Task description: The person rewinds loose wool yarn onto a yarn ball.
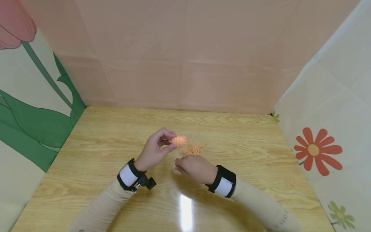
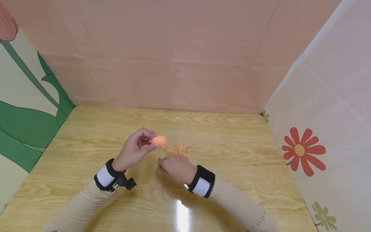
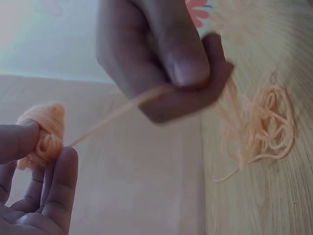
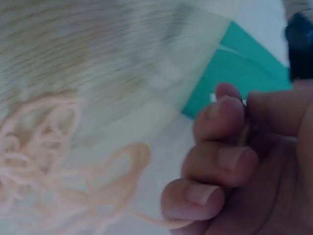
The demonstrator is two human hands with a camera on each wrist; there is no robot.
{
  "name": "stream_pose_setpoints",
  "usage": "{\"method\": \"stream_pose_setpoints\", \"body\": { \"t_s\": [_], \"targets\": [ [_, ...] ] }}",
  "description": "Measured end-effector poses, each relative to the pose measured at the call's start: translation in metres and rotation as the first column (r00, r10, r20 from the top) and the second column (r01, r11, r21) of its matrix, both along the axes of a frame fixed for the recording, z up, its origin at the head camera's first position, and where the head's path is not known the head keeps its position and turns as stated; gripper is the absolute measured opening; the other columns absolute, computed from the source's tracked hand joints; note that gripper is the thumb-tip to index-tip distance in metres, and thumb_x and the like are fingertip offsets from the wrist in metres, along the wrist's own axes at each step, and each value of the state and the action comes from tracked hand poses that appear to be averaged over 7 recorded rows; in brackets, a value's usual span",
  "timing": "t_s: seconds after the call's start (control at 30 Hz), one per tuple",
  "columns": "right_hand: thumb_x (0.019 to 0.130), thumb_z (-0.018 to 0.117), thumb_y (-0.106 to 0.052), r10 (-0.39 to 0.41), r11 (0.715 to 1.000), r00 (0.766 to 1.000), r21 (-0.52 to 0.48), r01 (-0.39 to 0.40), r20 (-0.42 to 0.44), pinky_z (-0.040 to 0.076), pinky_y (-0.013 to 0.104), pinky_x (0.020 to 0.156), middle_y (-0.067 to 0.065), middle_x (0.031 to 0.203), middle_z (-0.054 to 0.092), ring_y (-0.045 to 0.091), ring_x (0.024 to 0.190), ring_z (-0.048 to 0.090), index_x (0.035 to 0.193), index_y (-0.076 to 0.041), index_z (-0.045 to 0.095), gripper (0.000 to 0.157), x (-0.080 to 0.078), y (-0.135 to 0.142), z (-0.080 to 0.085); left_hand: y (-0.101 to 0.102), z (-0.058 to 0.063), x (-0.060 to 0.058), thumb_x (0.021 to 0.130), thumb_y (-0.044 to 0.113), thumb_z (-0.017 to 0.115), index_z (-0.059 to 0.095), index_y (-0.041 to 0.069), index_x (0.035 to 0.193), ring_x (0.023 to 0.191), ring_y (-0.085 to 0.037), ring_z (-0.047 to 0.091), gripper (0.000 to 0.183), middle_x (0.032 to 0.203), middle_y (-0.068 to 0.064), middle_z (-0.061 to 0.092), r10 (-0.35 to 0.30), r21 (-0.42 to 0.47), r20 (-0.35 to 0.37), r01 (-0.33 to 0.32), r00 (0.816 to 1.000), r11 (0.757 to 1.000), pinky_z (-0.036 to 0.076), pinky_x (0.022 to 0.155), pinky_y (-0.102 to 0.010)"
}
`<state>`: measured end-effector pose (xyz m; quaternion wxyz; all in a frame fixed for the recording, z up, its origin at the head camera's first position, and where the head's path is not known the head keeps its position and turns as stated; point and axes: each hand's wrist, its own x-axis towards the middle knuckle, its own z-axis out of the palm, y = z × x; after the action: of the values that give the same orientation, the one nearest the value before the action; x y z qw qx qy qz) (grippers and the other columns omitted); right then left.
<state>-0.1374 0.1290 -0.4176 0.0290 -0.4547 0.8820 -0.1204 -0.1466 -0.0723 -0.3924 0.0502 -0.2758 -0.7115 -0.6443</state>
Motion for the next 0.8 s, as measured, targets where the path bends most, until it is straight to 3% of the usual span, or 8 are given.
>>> {"method": "stream_pose_setpoints", "body": {
  "t_s": [0.2, 0.37, 0.6, 0.8],
  "targets": [
    [0.098, 0.069, -0.02, 0.031, 0.999, 0.999, 0.014, -0.03, -0.027, 0.036, 0.018, 0.049, -0.013, 0.062, 0.044, 0.0, 0.054, 0.041, 0.076, -0.017, 0.054, 0.026, 0.024, 0.004, 0.027, -0.002, -0.002, -0.002, 0.09, -0.01, 0.07, 0.06, -0.006, 0.106, 0.103, -0.023, 0.062, 0.02, 0.115, -0.021, 0.062, 0.031, -0.009, -0.003, -0.031, 1.0, 0.999, 0.056, 0.087, -0.03],
    [0.095, 0.072, -0.021, 0.078, 0.995, 0.995, -0.053, -0.081, -0.055, 0.032, 0.016, 0.049, -0.014, 0.063, 0.043, -0.002, 0.055, 0.038, 0.075, -0.019, 0.053, 0.028, 0.03, 0.01, 0.056, -0.003, -0.002, -0.001, 0.09, -0.009, 0.071, 0.06, -0.005, 0.107, 0.102, -0.023, 0.062, 0.021, 0.115, -0.02, 0.062, 0.038, -0.022, -0.01, -0.038, 0.999, 0.999, 0.056, 0.087, -0.031],
    [0.082, 0.081, -0.012, 0.037, 0.969, 0.973, -0.228, -0.09, -0.229, 0.03, 0.015, 0.051, -0.012, 0.066, 0.046, -0.001, 0.056, 0.037, 0.076, -0.018, 0.051, 0.031, 0.018, 0.019, 0.086, -0.002, -0.002, 0.0, 0.092, -0.007, 0.07, 0.061, -0.003, 0.109, 0.098, -0.022, 0.062, 0.02, 0.114, -0.018, 0.062, 0.013, -0.04, 0.02, -0.012, 1.0, 0.999, 0.056, 0.086, -0.032],
    [0.08, 0.072, 0.004, -0.024, 0.935, 0.947, -0.343, -0.092, -0.32, 0.034, 0.018, 0.052, -0.007, 0.065, 0.043, 0.004, 0.058, 0.04, 0.077, -0.014, 0.048, 0.03, 0.001, 0.015, 0.093, -0.001, -0.003, 0.0, 0.093, -0.006, 0.069, 0.06, -0.003, 0.107, 0.098, -0.023, 0.063, 0.017, 0.113, -0.017, 0.063, -0.04, -0.066, 0.044, 0.042, 0.998, 0.997, 0.057, 0.085, -0.033]
  ]
}}
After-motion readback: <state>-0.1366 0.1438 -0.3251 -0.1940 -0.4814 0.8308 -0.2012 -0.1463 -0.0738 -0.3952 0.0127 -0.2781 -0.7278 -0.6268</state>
